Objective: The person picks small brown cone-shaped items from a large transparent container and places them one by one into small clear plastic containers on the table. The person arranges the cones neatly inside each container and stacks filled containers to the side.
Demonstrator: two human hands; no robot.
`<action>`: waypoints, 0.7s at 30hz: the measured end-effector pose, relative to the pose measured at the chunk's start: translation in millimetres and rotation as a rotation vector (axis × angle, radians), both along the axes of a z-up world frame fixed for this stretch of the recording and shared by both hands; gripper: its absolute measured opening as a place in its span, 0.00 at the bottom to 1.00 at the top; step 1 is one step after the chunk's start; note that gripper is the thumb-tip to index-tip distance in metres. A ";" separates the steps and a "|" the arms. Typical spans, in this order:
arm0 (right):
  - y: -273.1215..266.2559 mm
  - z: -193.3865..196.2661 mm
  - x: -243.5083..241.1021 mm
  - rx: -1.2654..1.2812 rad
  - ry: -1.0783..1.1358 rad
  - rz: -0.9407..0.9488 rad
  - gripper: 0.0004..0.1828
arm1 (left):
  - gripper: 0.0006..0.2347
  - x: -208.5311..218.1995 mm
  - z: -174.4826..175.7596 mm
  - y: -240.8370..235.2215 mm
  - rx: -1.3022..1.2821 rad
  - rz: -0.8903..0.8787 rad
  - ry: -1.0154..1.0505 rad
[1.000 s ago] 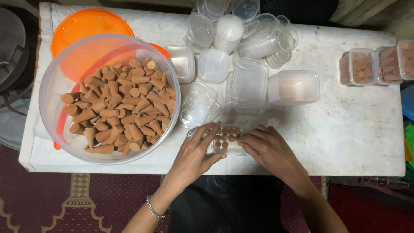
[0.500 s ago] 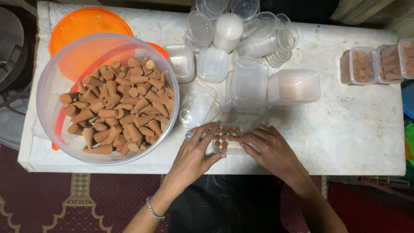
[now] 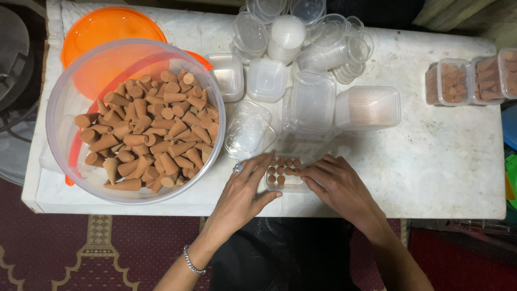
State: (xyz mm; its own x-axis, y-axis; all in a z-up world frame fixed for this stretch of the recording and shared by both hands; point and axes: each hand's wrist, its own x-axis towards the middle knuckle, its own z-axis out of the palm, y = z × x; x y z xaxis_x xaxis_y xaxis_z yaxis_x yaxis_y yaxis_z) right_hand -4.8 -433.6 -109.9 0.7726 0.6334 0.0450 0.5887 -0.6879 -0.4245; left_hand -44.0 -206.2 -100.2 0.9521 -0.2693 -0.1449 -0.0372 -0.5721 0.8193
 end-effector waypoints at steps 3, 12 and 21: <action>-0.6 -3.3 0.3 0.010 0.009 -0.005 0.04 | 0.31 -1.3 -4.2 0.5 0.010 -0.002 0.004; -1.1 -3.3 -0.7 0.011 0.001 -0.002 0.04 | 0.31 -4.4 4.3 2.3 0.005 0.009 -0.004; -7.9 17.7 11.7 0.156 -0.078 0.111 0.03 | 0.20 -28.9 3.2 24.4 -0.030 0.038 -0.305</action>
